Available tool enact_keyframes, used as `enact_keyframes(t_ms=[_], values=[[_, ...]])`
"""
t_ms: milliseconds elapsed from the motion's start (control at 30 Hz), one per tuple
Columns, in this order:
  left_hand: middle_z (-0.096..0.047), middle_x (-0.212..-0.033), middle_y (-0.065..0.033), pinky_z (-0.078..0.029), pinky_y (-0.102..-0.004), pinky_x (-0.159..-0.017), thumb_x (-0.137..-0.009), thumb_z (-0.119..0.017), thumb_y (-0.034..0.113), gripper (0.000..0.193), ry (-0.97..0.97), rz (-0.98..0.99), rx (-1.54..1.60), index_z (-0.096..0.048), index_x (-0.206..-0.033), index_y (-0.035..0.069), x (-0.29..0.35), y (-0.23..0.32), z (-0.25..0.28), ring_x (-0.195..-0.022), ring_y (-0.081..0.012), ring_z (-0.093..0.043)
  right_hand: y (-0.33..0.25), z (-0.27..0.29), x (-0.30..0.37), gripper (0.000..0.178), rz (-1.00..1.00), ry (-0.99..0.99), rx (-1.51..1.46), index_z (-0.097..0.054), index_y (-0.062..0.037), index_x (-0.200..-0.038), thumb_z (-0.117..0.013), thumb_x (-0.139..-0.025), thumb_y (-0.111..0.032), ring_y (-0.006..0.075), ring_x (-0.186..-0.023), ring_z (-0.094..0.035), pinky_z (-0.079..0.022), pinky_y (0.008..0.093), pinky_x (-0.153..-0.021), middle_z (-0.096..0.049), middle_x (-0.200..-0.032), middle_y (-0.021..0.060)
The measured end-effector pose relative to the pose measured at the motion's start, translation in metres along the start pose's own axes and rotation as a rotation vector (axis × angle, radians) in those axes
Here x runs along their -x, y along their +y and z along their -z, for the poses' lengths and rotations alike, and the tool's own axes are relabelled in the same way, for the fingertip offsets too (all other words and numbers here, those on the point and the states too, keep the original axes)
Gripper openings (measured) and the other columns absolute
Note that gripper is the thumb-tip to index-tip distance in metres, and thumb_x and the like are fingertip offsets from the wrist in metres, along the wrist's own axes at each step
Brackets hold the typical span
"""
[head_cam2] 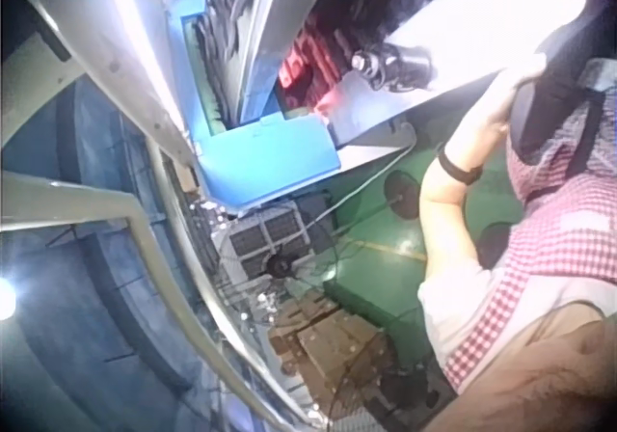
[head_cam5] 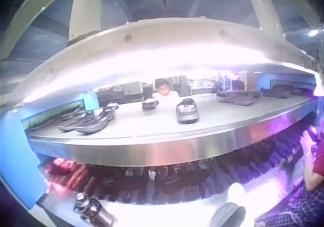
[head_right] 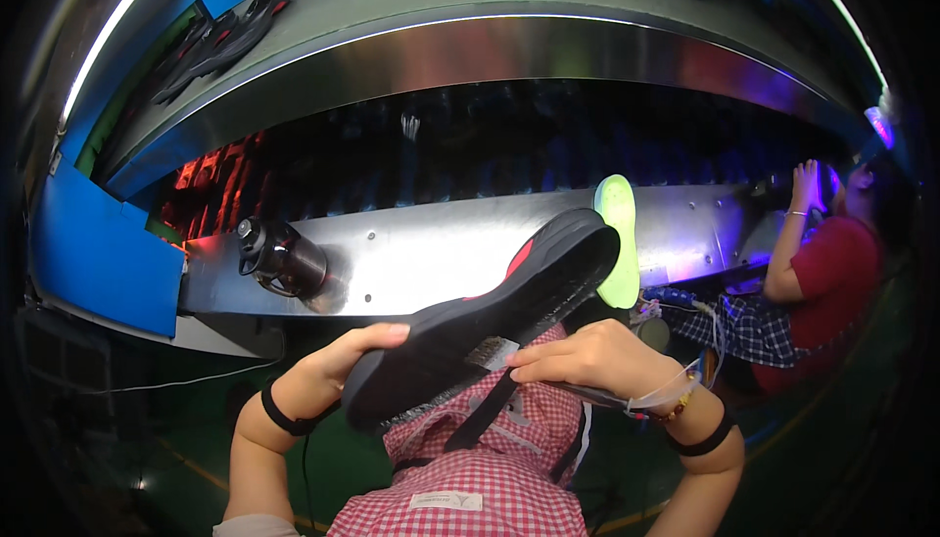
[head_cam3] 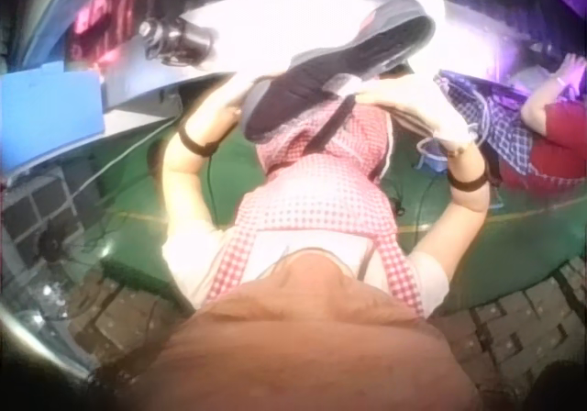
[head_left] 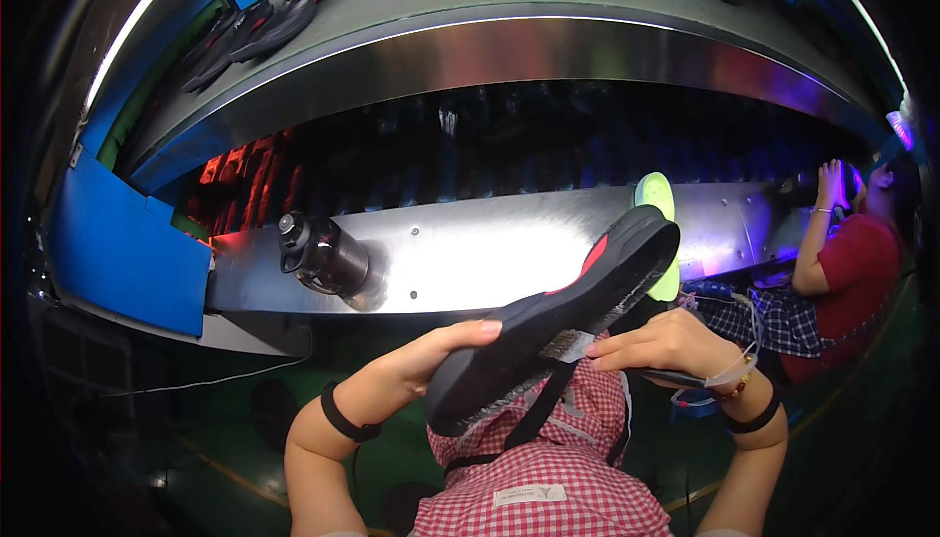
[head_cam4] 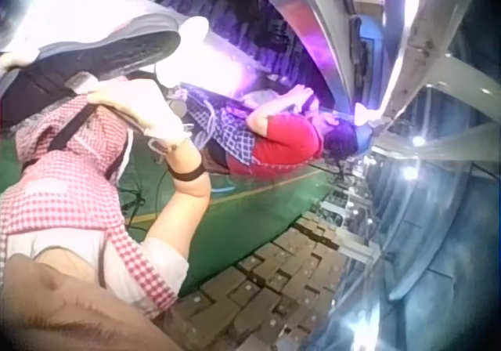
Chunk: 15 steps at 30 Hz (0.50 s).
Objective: Applying adhesive to the edges and interior of shoe soles using a brush, then placing them onto a conveyor belt.
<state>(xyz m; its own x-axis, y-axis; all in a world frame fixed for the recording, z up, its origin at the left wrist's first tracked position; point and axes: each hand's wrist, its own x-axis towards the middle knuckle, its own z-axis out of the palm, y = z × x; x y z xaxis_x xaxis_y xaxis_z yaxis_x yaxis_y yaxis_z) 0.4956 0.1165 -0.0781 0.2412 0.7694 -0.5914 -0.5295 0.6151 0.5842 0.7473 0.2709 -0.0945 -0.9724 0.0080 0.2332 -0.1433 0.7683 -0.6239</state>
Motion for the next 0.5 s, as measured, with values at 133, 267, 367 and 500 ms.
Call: enact_keyframes(t_ms=[133,267,367,500], values=[[-0.054,-0.119,-0.0177,-0.045,-0.0311,-0.090,-0.084,-0.052,0.027,0.053,0.017,-0.012,-0.083,-0.043,-0.127,-0.002,0.002,0.003,-0.004,-0.103,-0.0231,-0.057,-0.011,0.001,0.003,0.024,-0.050,-0.160,0.029,-0.064,-0.0118,-0.100,-0.059,-0.077,-0.007,0.0216,-0.078,-0.066,-0.052,0.0264,-0.061,-0.066,-0.103,0.0046],[-0.054,-0.117,-0.0197,-0.047,-0.0315,-0.087,-0.085,-0.053,0.035,0.061,0.011,-0.052,0.030,-0.038,-0.129,-0.003,-0.003,-0.009,0.002,-0.099,-0.0237,-0.059,-0.017,-0.026,-0.010,0.025,0.153,0.139,-0.483,-0.064,-0.0101,-0.098,-0.066,-0.074,-0.005,0.0217,-0.082,-0.066,-0.054,0.0284,-0.066,-0.066,-0.098,0.0093],[-0.055,-0.116,-0.0199,-0.048,-0.0324,-0.087,-0.085,-0.053,0.035,0.060,0.051,-0.040,0.013,-0.039,-0.129,-0.003,-0.002,-0.006,-0.015,-0.097,-0.0245,-0.060,-0.015,-0.052,-0.013,0.022,0.140,0.107,-0.369,-0.063,-0.0102,-0.099,-0.064,-0.077,-0.007,0.0225,-0.080,-0.066,-0.054,0.0289,-0.067,-0.066,-0.100,0.0087],[-0.055,-0.116,-0.0204,-0.049,-0.0321,-0.086,-0.085,-0.053,0.035,0.060,-0.067,-0.024,-0.078,-0.039,-0.129,-0.003,-0.005,-0.014,-0.003,-0.098,-0.0245,-0.060,-0.020,-0.042,-0.006,0.023,0.105,-0.108,-0.150,-0.063,-0.0134,-0.101,-0.060,-0.077,-0.013,0.0208,-0.078,-0.066,-0.053,0.0287,-0.065,-0.064,-0.106,0.0037]])
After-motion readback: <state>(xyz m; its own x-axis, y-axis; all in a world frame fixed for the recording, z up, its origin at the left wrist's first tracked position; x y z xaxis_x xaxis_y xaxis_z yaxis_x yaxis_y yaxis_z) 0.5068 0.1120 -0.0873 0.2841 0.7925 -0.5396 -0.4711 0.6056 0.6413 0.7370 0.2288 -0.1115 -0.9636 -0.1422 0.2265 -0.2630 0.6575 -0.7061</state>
